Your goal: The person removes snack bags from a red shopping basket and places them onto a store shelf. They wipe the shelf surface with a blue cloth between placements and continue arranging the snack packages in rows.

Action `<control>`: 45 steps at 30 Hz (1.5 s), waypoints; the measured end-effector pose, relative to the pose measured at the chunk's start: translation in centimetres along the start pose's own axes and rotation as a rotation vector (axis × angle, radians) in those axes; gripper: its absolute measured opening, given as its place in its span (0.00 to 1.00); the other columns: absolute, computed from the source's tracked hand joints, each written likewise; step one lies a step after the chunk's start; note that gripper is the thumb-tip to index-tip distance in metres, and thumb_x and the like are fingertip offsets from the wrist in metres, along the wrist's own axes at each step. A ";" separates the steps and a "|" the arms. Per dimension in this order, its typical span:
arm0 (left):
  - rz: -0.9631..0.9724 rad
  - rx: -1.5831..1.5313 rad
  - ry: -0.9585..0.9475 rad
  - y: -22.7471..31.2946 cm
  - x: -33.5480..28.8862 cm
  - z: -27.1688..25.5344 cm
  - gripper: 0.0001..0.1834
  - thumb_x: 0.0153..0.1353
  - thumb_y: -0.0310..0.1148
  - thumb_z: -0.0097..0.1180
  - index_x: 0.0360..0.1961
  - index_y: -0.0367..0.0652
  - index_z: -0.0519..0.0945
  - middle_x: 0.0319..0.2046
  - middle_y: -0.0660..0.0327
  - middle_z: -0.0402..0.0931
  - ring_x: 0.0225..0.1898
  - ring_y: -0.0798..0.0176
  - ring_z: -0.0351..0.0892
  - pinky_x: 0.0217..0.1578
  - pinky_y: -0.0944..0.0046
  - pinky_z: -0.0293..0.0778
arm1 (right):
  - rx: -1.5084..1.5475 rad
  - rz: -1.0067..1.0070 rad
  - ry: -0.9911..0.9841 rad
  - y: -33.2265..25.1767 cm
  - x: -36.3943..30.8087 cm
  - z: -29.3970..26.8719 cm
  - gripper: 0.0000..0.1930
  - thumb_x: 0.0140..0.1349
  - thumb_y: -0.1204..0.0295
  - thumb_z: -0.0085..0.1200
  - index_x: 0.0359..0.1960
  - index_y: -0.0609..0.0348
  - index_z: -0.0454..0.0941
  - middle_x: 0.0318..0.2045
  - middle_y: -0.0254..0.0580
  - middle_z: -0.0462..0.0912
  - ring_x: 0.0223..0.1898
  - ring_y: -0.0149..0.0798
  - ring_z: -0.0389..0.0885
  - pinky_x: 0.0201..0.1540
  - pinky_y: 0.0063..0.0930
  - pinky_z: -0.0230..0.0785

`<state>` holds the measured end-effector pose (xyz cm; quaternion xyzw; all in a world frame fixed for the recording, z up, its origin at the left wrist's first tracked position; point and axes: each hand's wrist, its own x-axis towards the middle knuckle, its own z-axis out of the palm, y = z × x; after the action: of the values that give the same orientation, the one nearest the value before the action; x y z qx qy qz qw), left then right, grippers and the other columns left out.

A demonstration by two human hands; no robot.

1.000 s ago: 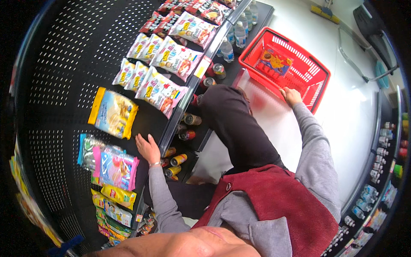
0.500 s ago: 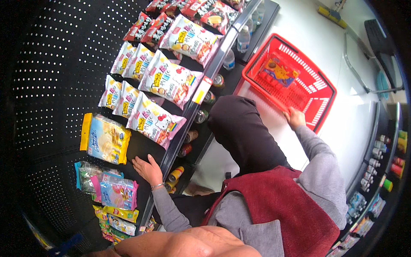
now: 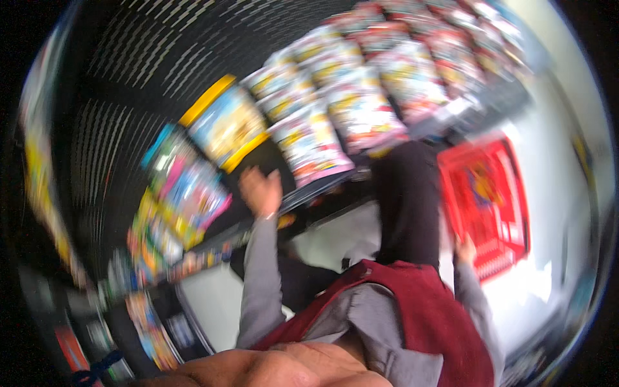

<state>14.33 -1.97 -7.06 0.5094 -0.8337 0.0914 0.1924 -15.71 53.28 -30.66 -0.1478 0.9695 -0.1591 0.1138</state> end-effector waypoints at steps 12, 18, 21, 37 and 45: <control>-0.270 -0.272 -0.146 -1.0 -1.1 -0.6 0.42 0.62 0.50 0.58 0.66 0.26 0.63 0.71 0.31 0.50 0.74 0.27 0.44 0.72 0.35 0.44 | 0.058 -0.388 -0.243 -8.7 9.5 2.3 0.30 0.69 0.49 0.50 0.62 0.61 0.75 0.43 0.63 0.84 0.42 0.58 0.85 0.44 0.47 0.78; -0.271 -0.271 -0.112 -1.0 -1.2 -0.1 0.41 0.61 0.50 0.58 0.65 0.28 0.65 0.70 0.31 0.50 0.73 0.25 0.45 0.72 0.35 0.45 | 0.109 -0.462 -0.324 -13.3 12.1 2.4 0.29 0.69 0.52 0.50 0.63 0.61 0.74 0.45 0.61 0.83 0.44 0.56 0.84 0.46 0.45 0.77; -0.267 -0.265 -0.101 -0.9 -1.1 -0.1 0.41 0.60 0.50 0.59 0.65 0.29 0.66 0.70 0.31 0.51 0.72 0.25 0.45 0.72 0.34 0.45 | 0.117 -0.468 -0.349 -14.1 12.9 2.2 0.28 0.69 0.53 0.51 0.63 0.61 0.74 0.46 0.60 0.82 0.45 0.55 0.84 0.46 0.44 0.77; -0.345 -0.263 0.034 0.4 -0.6 0.6 0.38 0.60 0.49 0.60 0.63 0.31 0.68 0.69 0.34 0.55 0.72 0.27 0.49 0.71 0.33 0.46 | 0.142 -0.501 -0.370 -14.4 15.3 1.1 0.25 0.69 0.62 0.52 0.63 0.61 0.73 0.51 0.56 0.80 0.49 0.49 0.82 0.51 0.40 0.76; -0.359 -0.240 0.076 0.5 -0.7 1.1 0.35 0.61 0.48 0.59 0.61 0.34 0.71 0.68 0.40 0.61 0.72 0.38 0.55 0.72 0.40 0.48 | 0.279 -0.518 -0.340 -13.6 16.5 -0.6 0.23 0.69 0.66 0.52 0.64 0.62 0.72 0.54 0.54 0.79 0.51 0.46 0.81 0.54 0.38 0.75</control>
<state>13.92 -1.57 -8.36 0.6192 -0.7267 -0.0251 0.2964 -27.85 35.77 -28.31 -0.3965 0.8357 -0.2871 0.2489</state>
